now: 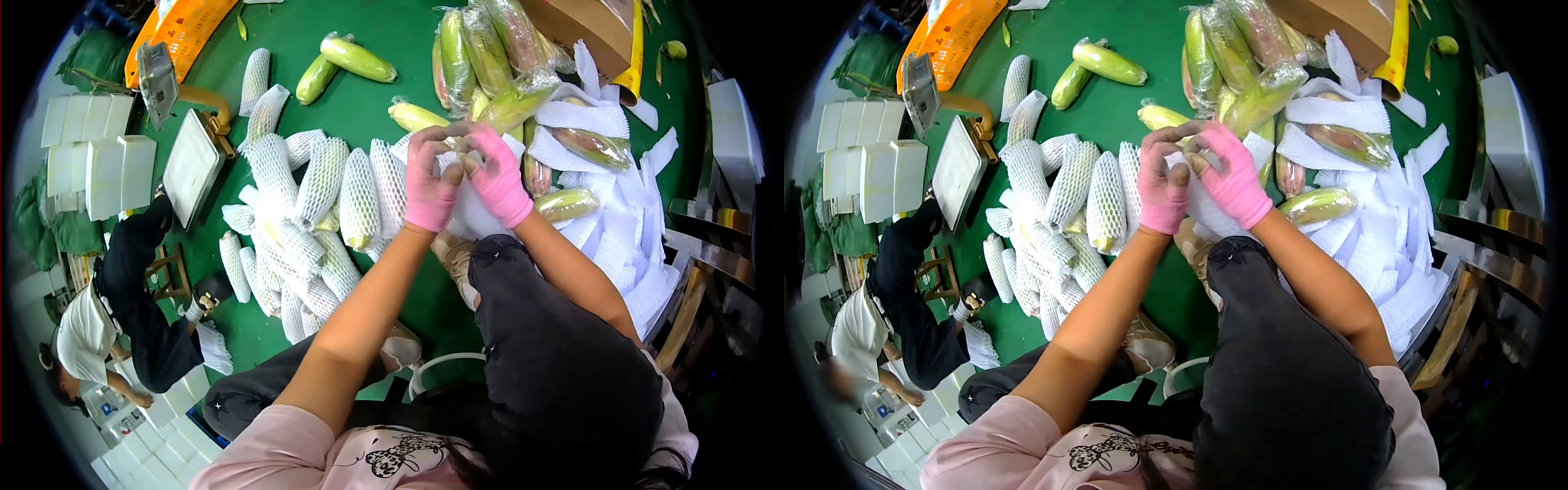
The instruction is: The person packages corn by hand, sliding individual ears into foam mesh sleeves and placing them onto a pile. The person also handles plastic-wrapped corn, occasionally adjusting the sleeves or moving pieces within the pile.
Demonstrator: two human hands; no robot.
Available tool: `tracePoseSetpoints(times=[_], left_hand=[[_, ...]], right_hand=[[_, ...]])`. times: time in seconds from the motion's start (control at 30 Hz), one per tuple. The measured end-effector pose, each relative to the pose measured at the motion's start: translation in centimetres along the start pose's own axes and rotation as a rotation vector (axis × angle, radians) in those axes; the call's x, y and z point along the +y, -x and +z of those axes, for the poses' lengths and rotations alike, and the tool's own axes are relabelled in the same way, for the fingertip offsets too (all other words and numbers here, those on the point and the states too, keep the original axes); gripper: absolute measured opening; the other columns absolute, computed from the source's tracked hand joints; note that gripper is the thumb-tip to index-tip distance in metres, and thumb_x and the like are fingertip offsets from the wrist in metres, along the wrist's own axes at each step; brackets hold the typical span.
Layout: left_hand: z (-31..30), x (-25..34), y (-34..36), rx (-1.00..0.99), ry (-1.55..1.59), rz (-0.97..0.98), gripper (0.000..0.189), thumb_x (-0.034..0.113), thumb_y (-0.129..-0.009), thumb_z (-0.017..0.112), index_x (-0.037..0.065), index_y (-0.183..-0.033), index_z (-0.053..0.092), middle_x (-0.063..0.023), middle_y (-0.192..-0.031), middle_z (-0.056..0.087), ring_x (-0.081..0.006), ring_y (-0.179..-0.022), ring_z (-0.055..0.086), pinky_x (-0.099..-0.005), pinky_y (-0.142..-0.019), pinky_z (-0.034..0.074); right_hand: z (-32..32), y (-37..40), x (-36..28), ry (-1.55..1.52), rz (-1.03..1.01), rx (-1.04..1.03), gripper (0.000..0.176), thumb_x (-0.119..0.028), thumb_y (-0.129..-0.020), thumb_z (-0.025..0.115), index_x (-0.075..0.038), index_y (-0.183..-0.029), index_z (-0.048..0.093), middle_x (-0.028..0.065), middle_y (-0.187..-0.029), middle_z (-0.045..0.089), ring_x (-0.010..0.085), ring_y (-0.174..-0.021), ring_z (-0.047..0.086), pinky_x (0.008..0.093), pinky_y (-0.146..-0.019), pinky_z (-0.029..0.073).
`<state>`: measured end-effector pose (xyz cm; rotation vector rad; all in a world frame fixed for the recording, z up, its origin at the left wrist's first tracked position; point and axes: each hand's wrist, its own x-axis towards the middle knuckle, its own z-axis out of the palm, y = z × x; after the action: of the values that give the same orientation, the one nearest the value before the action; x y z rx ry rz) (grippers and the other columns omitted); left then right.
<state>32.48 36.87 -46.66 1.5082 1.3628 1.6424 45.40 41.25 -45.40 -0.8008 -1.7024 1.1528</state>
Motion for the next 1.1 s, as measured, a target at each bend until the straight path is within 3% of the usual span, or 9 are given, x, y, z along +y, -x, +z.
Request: tracePoseSetpoints(times=[0.13, 0.23, 0.43, 0.5, 0.63, 0.73, 0.87, 0.97, 1.1], left_hand=[[-2.5, 1.4, -3.0, -0.217, -0.136, 0.098, 0.029, -0.005, -0.069, 0.069, 0.005, -0.091, 0.053, -0.0126, -0.113, 0.058, -0.0263, -0.105, 0.054, -0.0333, -0.09, 0.044], [-3.0, 2.8, -5.4, -0.001, 0.088, -0.496, 0.011, 0.01, -0.088, 0.063, 0.004, -0.093, 0.055, -0.004, -0.086, 0.059, -0.0113, -0.077, 0.052, -0.0242, -0.068, 0.044], [-7.1, -0.4, -10.3, 0.369, -0.023, -0.382, 0.031, 0.026, -0.093, 0.06, -0.004, -0.101, 0.057, -0.0058, -0.081, 0.059, -0.0101, -0.067, 0.049, -0.0249, -0.059, 0.043], [-9.4, -1.5, -10.6, 0.478, -0.275, -0.311, 0.033, 0.025, -0.093, 0.06, -0.005, -0.105, 0.056, -0.0098, -0.089, 0.061, -0.0134, -0.072, 0.054, -0.0261, -0.065, 0.047], [-12.1, 1.0, -11.4, 0.593, 0.435, -0.651, 0.031, 0.026, -0.095, 0.055, 0.0, -0.111, 0.055, -0.0113, -0.092, 0.062, -0.0192, -0.078, 0.061, -0.0269, -0.067, 0.052], [-10.4, 1.4, -10.4, -0.454, -0.533, -0.672, 0.035, 0.032, -0.098, 0.049, 0.003, -0.117, 0.054, -0.0103, -0.1, 0.062, -0.0186, -0.085, 0.061, -0.0263, -0.073, 0.051], [0.8, 5.3, -3.6, -0.208, 0.339, -0.87, 0.051, 0.042, -0.098, 0.047, 0.003, -0.132, 0.048, -0.009, -0.118, 0.059, -0.0156, -0.103, 0.057, -0.0268, -0.089, 0.046], [3.6, -1.9, 1.8, -0.098, 0.481, -0.611, 0.044, 0.034, -0.1, 0.047, 0.0, -0.127, 0.05, -0.0112, -0.127, 0.053, -0.0177, -0.111, 0.051, -0.0285, -0.099, 0.039], [2.3, 2.5, 0.0, 0.156, 0.639, -0.839, 0.039, 0.032, -0.1, 0.047, 0.001, -0.122, 0.052, -0.0091, -0.115, 0.057, -0.0157, -0.104, 0.054, -0.0281, -0.092, 0.044]], right_hand=[[-1.3, -2.0, -0.4, -0.19, 0.077, 0.023, 0.009, -0.007, -0.087, 0.058, -0.001, -0.093, 0.057, 0.0114, -0.115, 0.059, 0.0202, -0.109, 0.054, 0.0324, -0.097, 0.041], [-2.3, -4.4, -1.1, -0.38, 0.274, -0.084, 0.016, -0.01, -0.089, 0.06, -0.001, -0.101, 0.057, 0.0114, -0.118, 0.058, 0.0185, -0.11, 0.053, 0.0318, -0.097, 0.041], [-1.6, 0.4, -2.4, -0.227, 0.836, -0.771, 0.064, -0.024, -0.084, 0.071, 0.004, -0.135, 0.043, 0.0109, -0.106, 0.062, 0.0128, -0.092, 0.057, 0.0267, -0.08, 0.048], [-1.5, 5.7, -2.3, -0.429, 0.913, -0.67, 0.067, -0.023, -0.083, 0.071, 0.001, -0.138, 0.042, 0.0116, -0.101, 0.064, 0.0131, -0.086, 0.059, 0.0266, -0.074, 0.049], [-7.0, 16.7, 1.4, -0.089, 1.0, -0.382, 0.054, -0.02, -0.083, 0.068, -0.001, -0.13, 0.05, 0.0088, -0.098, 0.061, 0.0162, -0.089, 0.058, 0.0267, -0.079, 0.047], [-10.1, 16.1, -1.8, 0.706, 0.443, -0.664, 0.045, -0.018, -0.086, 0.064, 0.0, -0.125, 0.053, 0.0077, -0.102, 0.06, 0.0179, -0.093, 0.057, 0.0284, -0.085, 0.046], [-7.2, 4.6, -6.6, -0.172, 0.683, 0.098, 0.037, -0.019, -0.091, 0.057, 0.002, -0.121, 0.055, 0.0041, -0.102, 0.061, 0.0126, -0.092, 0.054, 0.0259, -0.083, 0.044], [-3.6, 1.9, -4.9, -0.47, 0.64, -0.022, 0.033, -0.015, -0.088, 0.062, 0.001, -0.117, 0.058, 0.0023, -0.099, 0.06, 0.0114, -0.09, 0.054, 0.0252, -0.082, 0.043], [-4.0, 3.6, -1.6, -0.216, 0.556, 0.192, 0.034, -0.015, -0.089, 0.063, -0.002, -0.121, 0.056, 0.0062, -0.111, 0.062, 0.0169, -0.097, 0.058, 0.0286, -0.087, 0.045]])
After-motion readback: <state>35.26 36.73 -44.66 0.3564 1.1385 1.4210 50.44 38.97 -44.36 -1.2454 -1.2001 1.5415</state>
